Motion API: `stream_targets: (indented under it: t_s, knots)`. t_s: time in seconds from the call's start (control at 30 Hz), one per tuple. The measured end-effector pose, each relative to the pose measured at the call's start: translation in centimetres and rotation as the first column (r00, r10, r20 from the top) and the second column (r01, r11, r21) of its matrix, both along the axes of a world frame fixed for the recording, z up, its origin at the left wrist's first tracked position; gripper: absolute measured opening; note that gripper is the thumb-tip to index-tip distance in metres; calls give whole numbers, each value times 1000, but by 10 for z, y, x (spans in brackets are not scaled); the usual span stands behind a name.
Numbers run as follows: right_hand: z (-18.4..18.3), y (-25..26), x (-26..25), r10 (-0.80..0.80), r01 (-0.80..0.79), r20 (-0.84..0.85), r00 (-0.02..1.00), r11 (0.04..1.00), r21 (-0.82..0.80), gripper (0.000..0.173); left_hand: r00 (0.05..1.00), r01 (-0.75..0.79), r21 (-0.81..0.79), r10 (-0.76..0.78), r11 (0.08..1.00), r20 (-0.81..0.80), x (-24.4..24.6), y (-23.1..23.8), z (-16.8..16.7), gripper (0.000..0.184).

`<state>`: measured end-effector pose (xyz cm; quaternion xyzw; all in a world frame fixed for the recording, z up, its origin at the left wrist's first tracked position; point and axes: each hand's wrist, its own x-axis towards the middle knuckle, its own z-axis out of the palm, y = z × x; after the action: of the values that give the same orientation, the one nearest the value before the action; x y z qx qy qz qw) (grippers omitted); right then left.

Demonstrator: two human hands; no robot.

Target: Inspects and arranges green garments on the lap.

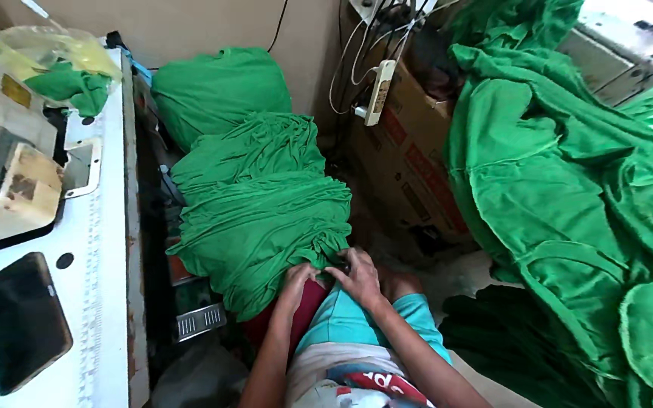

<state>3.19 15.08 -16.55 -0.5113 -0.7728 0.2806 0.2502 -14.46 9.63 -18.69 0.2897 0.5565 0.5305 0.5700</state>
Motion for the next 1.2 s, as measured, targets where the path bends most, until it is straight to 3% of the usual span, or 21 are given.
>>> stream_targets:
  t_s: [0.13,0.23,0.33,0.5,0.57,0.7,0.83,0.97,1.1,1.2]
  knots:
    - [17,27,20,-185,224,191,964,953,-206,32,998,-54,-29,55,998,41,2,0,1,24]
    - [26,53,31,-108,240,358,928,906,-348,36,998,-52,-18,53,998,46,3,0,-1,23]
    - [27,68,29,10,198,417,909,869,-453,45,998,-52,-24,52,998,36,3,-1,0,22]
    - [33,85,18,88,181,456,885,840,-512,35,998,-65,10,65,998,11,6,-3,-6,18]
    - [33,85,21,-15,250,432,902,834,-492,38,995,-90,9,90,996,-50,9,-4,-3,8]
    - [23,81,52,-360,460,297,884,785,-416,39,959,-246,-26,240,969,-153,27,-4,4,23]
    - [13,68,76,-589,590,108,801,743,-316,37,918,-366,-219,389,905,74,43,-1,18,29]
    - [12,60,66,-391,377,28,920,864,-334,29,858,-329,-384,443,863,261,50,3,23,33]
    - [23,65,32,-102,239,296,950,847,-474,49,847,-257,-461,428,849,316,50,7,19,34]
    - [30,78,15,8,243,432,902,818,-521,39,843,-235,-472,420,850,336,46,7,19,31]
